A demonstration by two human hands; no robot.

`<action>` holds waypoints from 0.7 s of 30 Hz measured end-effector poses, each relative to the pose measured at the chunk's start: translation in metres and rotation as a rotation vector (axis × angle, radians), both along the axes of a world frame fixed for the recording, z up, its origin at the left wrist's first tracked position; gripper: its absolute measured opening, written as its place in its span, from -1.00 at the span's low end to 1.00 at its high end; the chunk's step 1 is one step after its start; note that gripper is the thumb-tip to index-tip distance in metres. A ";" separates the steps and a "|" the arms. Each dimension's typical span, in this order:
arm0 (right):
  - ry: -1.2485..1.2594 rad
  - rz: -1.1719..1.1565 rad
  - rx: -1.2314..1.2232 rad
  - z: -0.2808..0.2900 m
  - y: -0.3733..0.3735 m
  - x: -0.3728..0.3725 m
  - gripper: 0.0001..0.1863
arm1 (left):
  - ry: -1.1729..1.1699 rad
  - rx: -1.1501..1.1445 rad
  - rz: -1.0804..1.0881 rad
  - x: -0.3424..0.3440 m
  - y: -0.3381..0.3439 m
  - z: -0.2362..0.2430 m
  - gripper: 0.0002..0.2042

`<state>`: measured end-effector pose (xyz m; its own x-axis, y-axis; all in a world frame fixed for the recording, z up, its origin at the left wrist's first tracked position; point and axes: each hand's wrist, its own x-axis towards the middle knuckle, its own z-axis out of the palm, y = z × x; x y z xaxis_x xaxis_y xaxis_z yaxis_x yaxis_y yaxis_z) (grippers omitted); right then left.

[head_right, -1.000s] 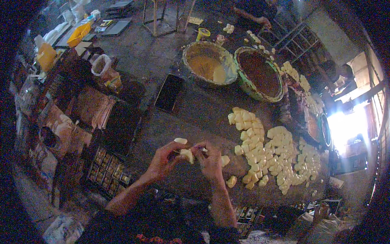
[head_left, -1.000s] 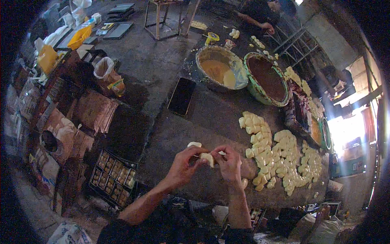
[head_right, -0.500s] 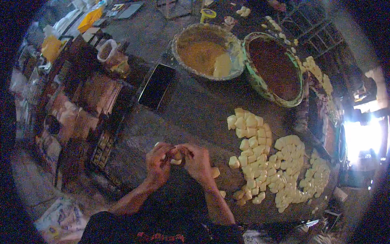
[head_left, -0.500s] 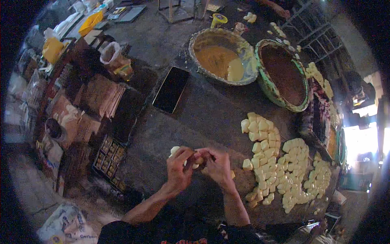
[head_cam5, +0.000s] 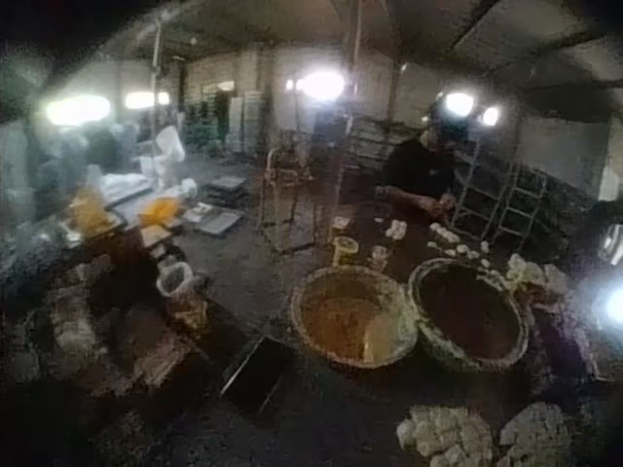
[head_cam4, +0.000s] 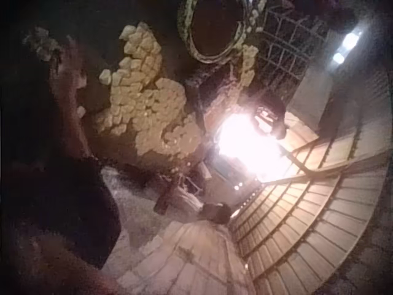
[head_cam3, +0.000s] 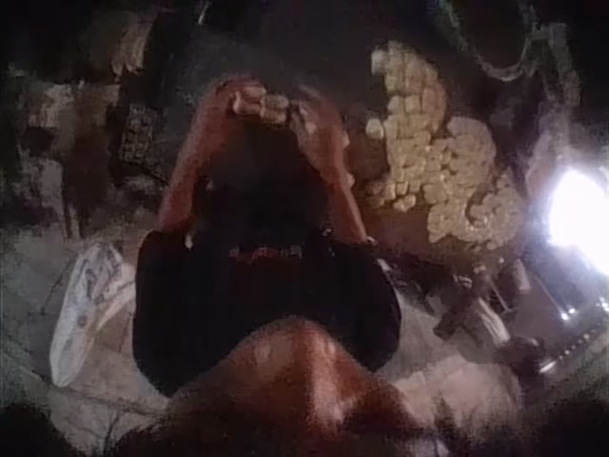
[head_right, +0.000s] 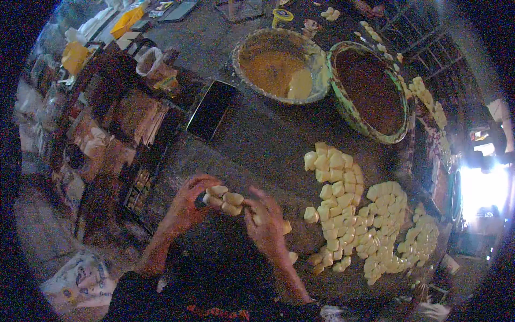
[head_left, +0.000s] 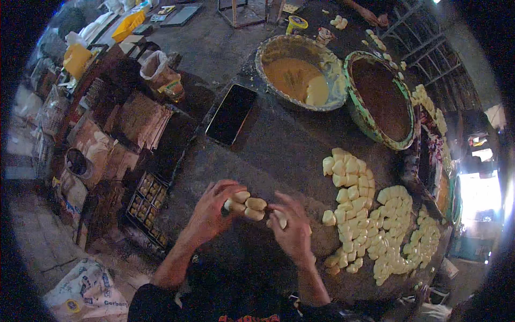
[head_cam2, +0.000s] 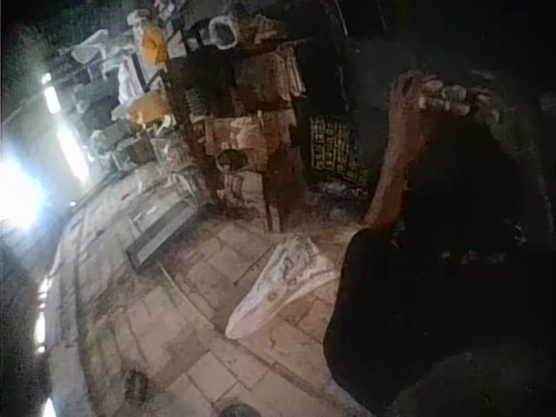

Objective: Preparing and filling dough buns with chocolate or jam and placing them onto bakery trays.

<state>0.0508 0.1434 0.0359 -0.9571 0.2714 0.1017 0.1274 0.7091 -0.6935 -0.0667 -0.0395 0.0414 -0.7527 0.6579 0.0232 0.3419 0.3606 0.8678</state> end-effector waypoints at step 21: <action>-0.149 0.091 0.483 -0.025 -0.053 -0.002 -0.39 | 0.376 -0.150 -0.008 0.015 -0.073 -0.022 -0.52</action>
